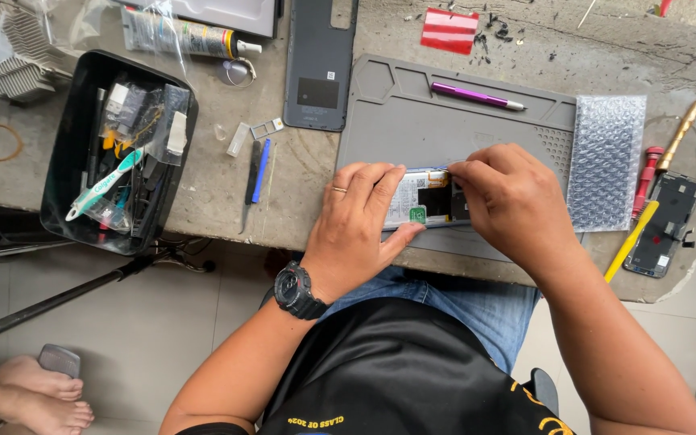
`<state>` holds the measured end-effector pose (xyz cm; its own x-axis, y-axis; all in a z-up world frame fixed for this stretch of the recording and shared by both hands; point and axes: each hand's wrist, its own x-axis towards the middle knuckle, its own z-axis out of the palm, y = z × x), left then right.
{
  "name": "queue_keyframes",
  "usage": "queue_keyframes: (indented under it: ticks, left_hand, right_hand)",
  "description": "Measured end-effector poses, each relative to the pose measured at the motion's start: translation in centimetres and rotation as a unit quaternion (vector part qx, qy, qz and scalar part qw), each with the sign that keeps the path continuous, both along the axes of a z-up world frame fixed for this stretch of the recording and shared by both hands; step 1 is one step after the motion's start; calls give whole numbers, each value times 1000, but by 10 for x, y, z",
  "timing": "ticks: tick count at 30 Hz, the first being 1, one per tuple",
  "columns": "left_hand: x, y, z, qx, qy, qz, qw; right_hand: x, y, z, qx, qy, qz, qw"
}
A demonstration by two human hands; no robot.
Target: The person uses a metal spudger to pry and lift internal components and adhesive strips from a disassembled smartphone. They carefully separate parts around the camera module and battery area, then place the removed pieces on the workbench.
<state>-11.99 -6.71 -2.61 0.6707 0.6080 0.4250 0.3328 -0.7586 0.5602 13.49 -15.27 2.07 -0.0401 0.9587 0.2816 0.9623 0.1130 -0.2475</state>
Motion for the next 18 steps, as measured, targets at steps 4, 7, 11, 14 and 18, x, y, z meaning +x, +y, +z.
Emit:
queue_keyframes:
  ticks: [4, 7, 11, 14, 18]
  left_hand:
    - [1, 1, 1, 1, 1, 1, 1000]
    - [1, 0, 0, 2, 3, 0, 1000]
    - [1, 0, -1, 8, 1, 4, 1000]
    - [1, 0, -1, 13, 1, 5, 1000]
    - [1, -1, 0, 12, 1, 6, 1000]
  right_hand:
    - [-7, 3, 3, 4, -14, 1, 1000]
    - [-10, 6, 5, -3, -23, 1, 1000]
    - [-11, 4, 1, -6, -55, -3, 998]
    - [-7, 3, -10, 0, -73, -9, 997]
    - [-3, 2, -13, 4, -54, -6, 999]
